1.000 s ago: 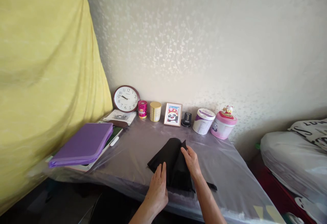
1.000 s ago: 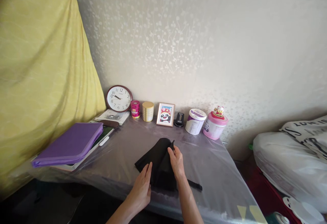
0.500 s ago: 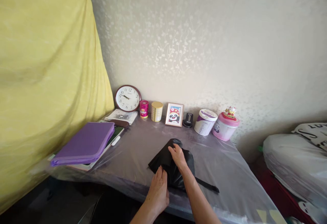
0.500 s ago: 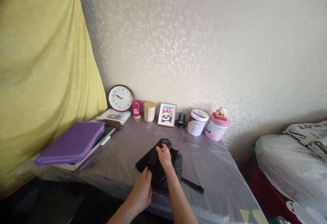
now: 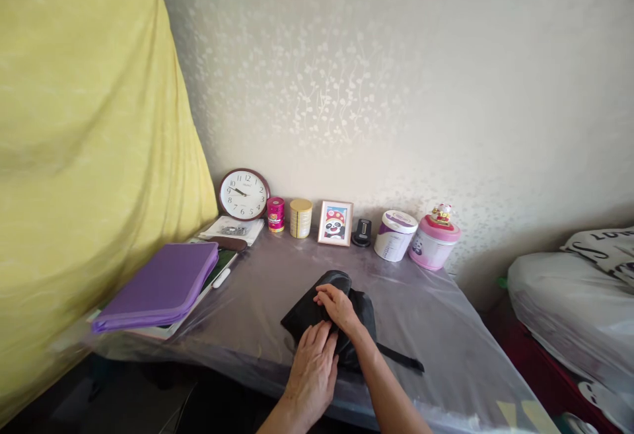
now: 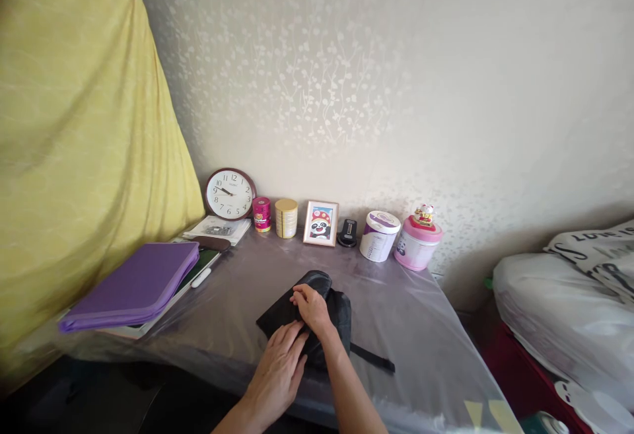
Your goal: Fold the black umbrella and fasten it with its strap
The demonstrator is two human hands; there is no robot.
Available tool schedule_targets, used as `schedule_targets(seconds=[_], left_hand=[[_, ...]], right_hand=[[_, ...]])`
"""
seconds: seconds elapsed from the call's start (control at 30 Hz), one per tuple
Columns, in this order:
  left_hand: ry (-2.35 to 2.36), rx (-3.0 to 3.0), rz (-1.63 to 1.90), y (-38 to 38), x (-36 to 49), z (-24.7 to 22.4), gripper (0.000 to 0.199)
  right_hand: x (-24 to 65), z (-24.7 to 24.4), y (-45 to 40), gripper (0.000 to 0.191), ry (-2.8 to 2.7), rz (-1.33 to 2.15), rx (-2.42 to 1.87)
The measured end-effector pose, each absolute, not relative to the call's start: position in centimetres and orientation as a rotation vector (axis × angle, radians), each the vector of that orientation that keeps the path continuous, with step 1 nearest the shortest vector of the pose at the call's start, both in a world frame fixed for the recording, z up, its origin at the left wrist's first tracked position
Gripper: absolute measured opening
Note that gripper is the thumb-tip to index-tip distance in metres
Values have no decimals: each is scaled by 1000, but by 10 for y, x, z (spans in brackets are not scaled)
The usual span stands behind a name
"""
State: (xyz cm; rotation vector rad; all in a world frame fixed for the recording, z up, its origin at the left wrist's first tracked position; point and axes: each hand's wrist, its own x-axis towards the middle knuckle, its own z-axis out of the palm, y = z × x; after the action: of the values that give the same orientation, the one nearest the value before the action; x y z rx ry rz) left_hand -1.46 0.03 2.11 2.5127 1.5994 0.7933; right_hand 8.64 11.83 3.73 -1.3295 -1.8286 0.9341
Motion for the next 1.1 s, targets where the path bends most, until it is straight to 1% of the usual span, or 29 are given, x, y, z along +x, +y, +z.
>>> schedule_targets(seconds=[0.07,0.13,0.27,0.4,0.57,0.73,0.93,1.1], left_hand=[[1645,2520,710,9,-13,14,49],[1706,2479,627,15,-14,5,51],[1752,2385,524,16,-17,-5,54],[1729,2324,458,11,-18,1,66],[1726,2191,278,9,-13,19,87],[1749,2080,213,9,-11,24,98],[1755,2044,272,11,-10,17,101],[1771,2107,255,9,-8,16,99]], right_hand=[[87,39,112,25,-1882,909,-1286],[88,40,104,25,-1960,846,-1226],[92,35,86,25,-2081,589,-1078],[102,22,90,26,-2120,379,-962],[113,6,125,27,-2160,203,-1049],[115,5,158,29,-2144,189,-1197],[118,4,189,30,-2057,372,-1366],[135,5,199,33,-1870,382,-1558]])
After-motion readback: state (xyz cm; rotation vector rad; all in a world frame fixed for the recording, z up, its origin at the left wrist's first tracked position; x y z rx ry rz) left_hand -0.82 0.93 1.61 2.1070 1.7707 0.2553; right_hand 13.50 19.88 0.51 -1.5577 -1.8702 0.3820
